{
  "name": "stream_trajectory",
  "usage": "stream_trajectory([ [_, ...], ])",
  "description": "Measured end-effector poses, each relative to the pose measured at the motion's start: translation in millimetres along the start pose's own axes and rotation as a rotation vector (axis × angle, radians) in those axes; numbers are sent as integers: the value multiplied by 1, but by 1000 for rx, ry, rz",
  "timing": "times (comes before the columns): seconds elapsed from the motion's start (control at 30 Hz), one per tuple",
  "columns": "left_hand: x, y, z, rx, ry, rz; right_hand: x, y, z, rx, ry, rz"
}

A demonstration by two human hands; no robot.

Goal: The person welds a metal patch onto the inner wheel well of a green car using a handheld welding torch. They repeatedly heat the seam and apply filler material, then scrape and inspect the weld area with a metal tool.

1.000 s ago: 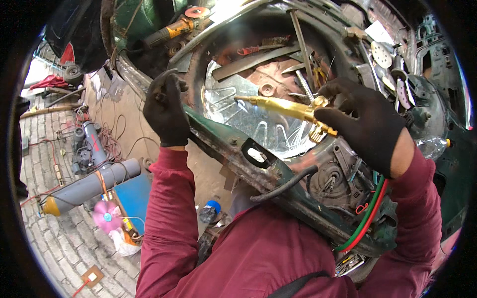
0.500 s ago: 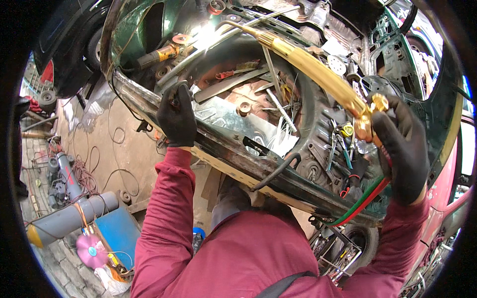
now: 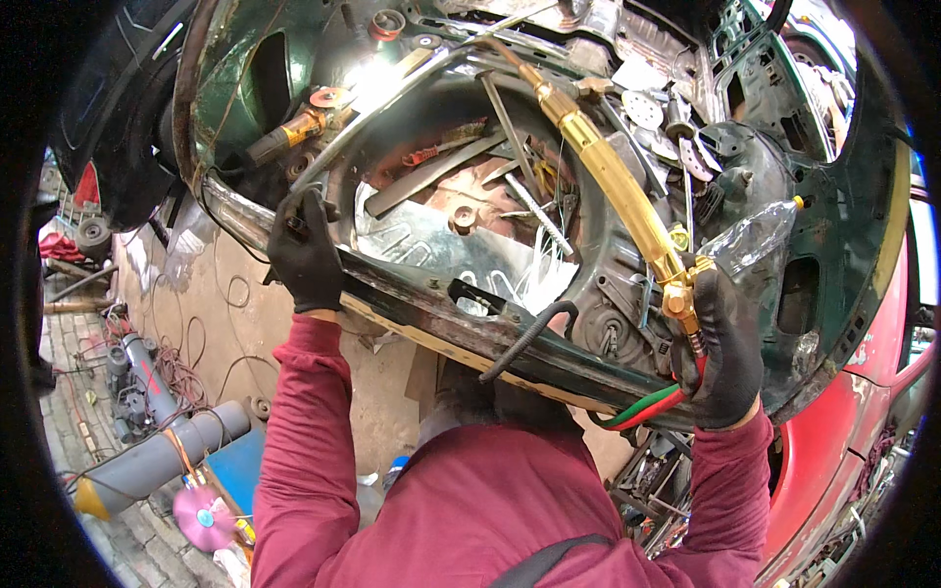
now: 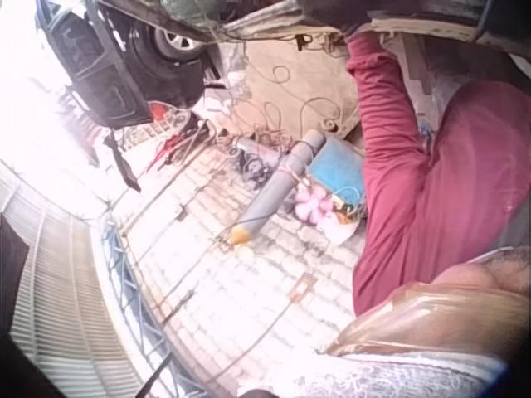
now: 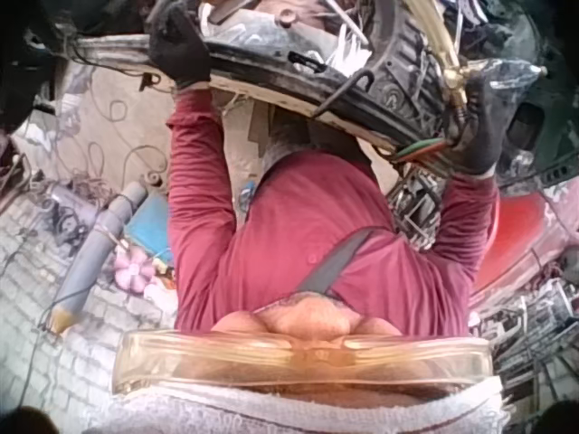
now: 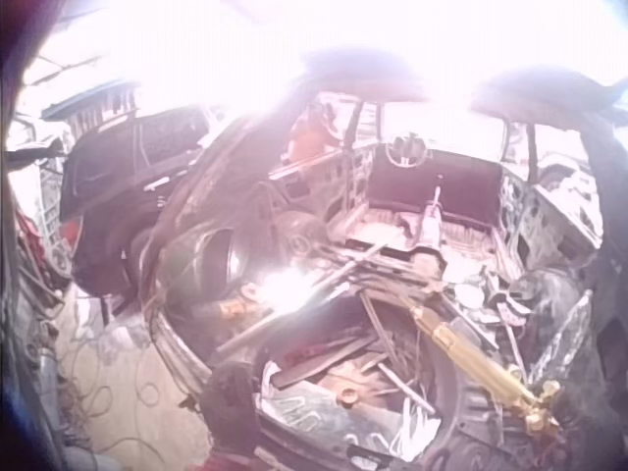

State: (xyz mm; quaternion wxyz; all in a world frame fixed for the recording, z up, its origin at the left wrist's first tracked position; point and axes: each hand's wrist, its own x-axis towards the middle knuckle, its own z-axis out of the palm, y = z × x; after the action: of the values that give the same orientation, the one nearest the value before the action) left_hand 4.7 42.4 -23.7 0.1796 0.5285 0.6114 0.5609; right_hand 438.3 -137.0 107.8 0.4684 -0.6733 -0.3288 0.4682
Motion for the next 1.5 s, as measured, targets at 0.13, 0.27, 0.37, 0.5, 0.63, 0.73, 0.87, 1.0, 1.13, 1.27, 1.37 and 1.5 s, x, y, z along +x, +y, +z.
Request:
stream_trajectory([
  [0.13, -2, -11, 10, 127, -6, 40, 15, 25, -6, -427, -73, -467],
  [0.27, -2, -1, 6, 101, -14, 9, 33, -14, 4, -323, -125, -124],
  [0.37, -3, -4, 6, 117, -13, 25, 37, -30, 21, -51, -69, 243],
  [0.5, -9, 0, 24, 64, -24, -35, 20, -42, -6, -156, 72, 216],
  [0.63, 1, 9, 7, 225, -1, 91, 12, -65, -95, -963, -241, -224],
  [0.73, -9, 8, 17, 176, -28, -20, -6, -132, -172, -1444, -325, -500],
  [0.87, -6, 5, 14, 175, -35, -15, 31, -131, -227, -1660, -333, -595],
  [1.0, -3, 5, 8, 211, -17, -44, 75, -27, -299, -1068, 7, -292],
  [1.13, -2, 15, 17, 237, -18, -42, 117, 47, -315, -835, -49, -194],
  [1.27, -5, 15, 23, 287, 7, -34, 159, 89, -292, -509, 7, 179],
  [1.37, -6, 13, 25, 307, 18, -26, 176, 139, -330, -774, 137, 148],
  [1.5, -5, 13, 21, 443, 5, 23, 183, 155, -313, -1752, 354, -136],
])
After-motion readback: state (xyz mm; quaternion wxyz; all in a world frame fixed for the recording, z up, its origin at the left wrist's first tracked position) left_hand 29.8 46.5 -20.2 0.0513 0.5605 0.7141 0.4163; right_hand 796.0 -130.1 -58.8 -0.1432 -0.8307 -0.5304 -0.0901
